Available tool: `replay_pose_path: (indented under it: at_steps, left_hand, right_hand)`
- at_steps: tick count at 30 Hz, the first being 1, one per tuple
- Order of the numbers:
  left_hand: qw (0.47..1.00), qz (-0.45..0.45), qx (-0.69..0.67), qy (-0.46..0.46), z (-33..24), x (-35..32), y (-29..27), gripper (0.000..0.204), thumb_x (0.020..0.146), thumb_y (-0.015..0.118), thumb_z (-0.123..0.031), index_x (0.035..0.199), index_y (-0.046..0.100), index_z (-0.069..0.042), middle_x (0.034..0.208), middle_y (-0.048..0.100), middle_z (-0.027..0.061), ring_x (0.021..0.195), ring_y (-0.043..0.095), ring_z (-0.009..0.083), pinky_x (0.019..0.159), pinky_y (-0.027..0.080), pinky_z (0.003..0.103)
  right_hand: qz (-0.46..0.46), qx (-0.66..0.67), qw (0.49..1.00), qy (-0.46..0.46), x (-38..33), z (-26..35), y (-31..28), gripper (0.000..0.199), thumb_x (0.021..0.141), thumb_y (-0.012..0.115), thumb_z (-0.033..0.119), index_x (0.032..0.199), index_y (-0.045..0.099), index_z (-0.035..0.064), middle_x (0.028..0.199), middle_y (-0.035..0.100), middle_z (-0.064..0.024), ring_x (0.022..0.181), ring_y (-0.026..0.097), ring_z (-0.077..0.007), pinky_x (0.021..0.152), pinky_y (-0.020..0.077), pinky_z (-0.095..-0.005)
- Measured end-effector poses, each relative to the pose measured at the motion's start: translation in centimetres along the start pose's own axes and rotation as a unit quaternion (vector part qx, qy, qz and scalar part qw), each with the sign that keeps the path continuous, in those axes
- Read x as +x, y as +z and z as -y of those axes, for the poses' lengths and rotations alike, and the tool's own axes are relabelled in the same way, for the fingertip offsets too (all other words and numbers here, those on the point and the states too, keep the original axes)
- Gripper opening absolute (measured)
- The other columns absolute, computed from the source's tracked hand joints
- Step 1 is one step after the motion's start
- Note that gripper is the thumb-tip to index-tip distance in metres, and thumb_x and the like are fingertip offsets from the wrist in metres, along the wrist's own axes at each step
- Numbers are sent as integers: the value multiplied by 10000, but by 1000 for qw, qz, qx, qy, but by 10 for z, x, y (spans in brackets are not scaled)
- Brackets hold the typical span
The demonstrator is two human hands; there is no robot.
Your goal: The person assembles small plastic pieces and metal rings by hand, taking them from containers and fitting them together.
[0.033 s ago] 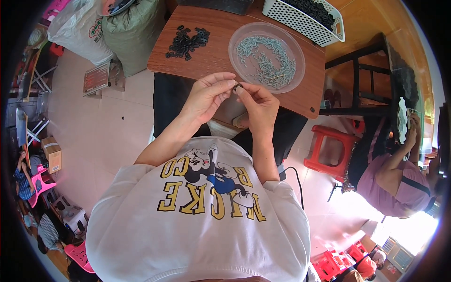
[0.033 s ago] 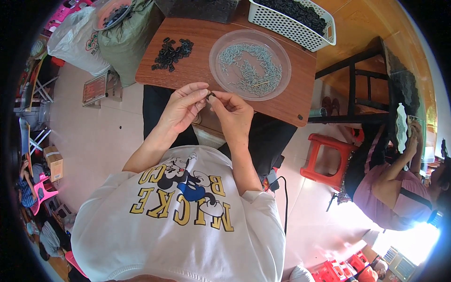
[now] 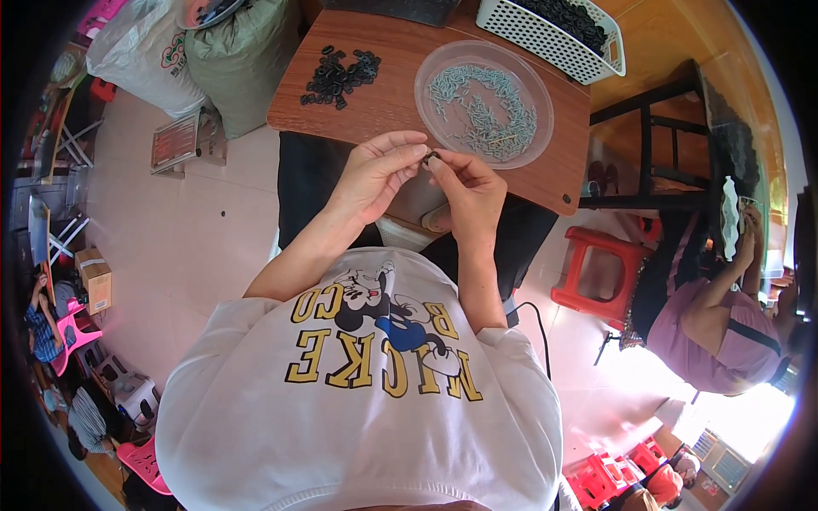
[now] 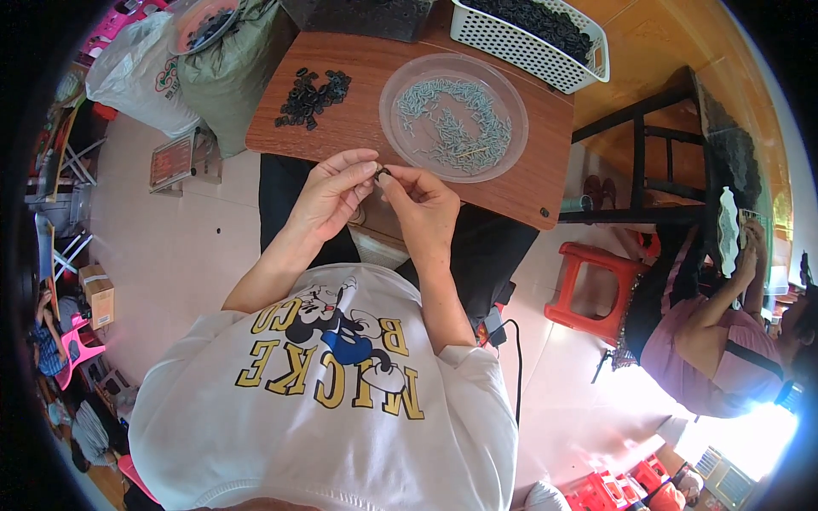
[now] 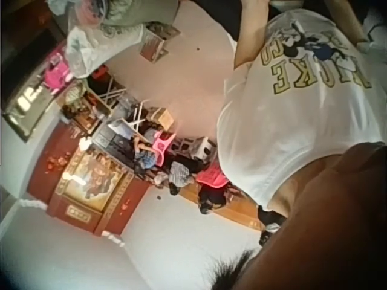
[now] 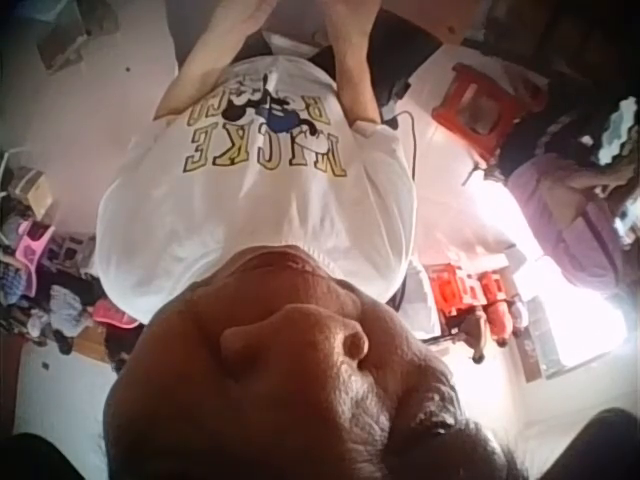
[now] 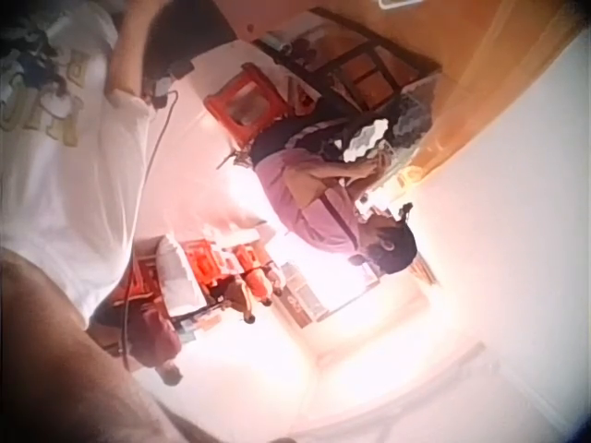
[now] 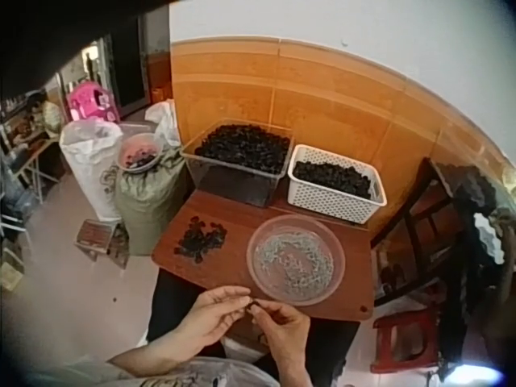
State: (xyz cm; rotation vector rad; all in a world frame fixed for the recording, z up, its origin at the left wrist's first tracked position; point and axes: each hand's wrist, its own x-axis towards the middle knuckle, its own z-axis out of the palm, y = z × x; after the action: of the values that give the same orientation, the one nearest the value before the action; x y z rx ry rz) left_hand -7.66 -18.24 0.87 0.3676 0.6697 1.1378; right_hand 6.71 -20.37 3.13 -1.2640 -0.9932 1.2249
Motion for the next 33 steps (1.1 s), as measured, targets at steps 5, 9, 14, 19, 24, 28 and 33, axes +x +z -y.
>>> replay_pose_path:
  at_steps: [5,9,14,19,24,28,33]
  left_hand:
    - [994,2,86,65,1,-5,3,217,811,655,-5,1022,616,17,850,653,67,708,597,86,627,490,168]
    - [984,2,156,91,1,-6,-1,258,808,649,-2,1061,615,39,879,666,82,761,600,86,671,464,180]
    - [990,18,124,63,-3,1,-2,268,812,650,-13,1073,612,42,874,666,80,757,603,84,663,462,181]
    - [990,-15,120,75,-6,0,-3,263,812,655,-21,1062,609,44,870,668,78,729,607,85,650,461,188]
    - [985,-20,148,83,-4,1,-5,287,789,672,-13,1062,607,51,865,667,83,751,610,94,654,467,210]
    - [978,-12,188,88,-3,-2,-9,336,788,666,3,1112,592,51,873,664,83,725,593,88,655,465,195]
    - [979,-15,189,74,-9,-1,-15,329,784,671,1,1101,597,48,873,670,92,717,592,90,654,471,200]
  right_hand:
    - [-12,-38,999,-15,-5,0,2,159,787,677,39,927,673,-35,738,654,-28,640,580,-53,586,442,-174]
    - [-18,-59,997,-45,-7,-6,7,169,795,672,35,949,670,-35,756,657,-24,644,577,-49,593,448,-177]
    - [-26,-26,998,-55,-1,-16,7,161,803,660,23,955,671,-31,767,659,-22,649,573,-44,596,447,-174]
    - [-20,-40,996,-74,1,-18,10,157,805,662,26,950,671,-33,772,658,-23,649,572,-46,596,445,-173]
    - [-31,-70,994,-77,-2,-24,6,155,800,675,34,937,669,-40,765,652,-29,644,572,-55,593,444,-173]
    - [-23,-60,997,-37,-3,-23,10,138,799,678,31,915,670,-44,741,646,-22,632,568,-50,590,437,-169]
    - [-17,-32,999,-41,-1,-27,14,130,800,675,26,910,670,-43,742,644,-20,627,563,-46,584,432,-168]
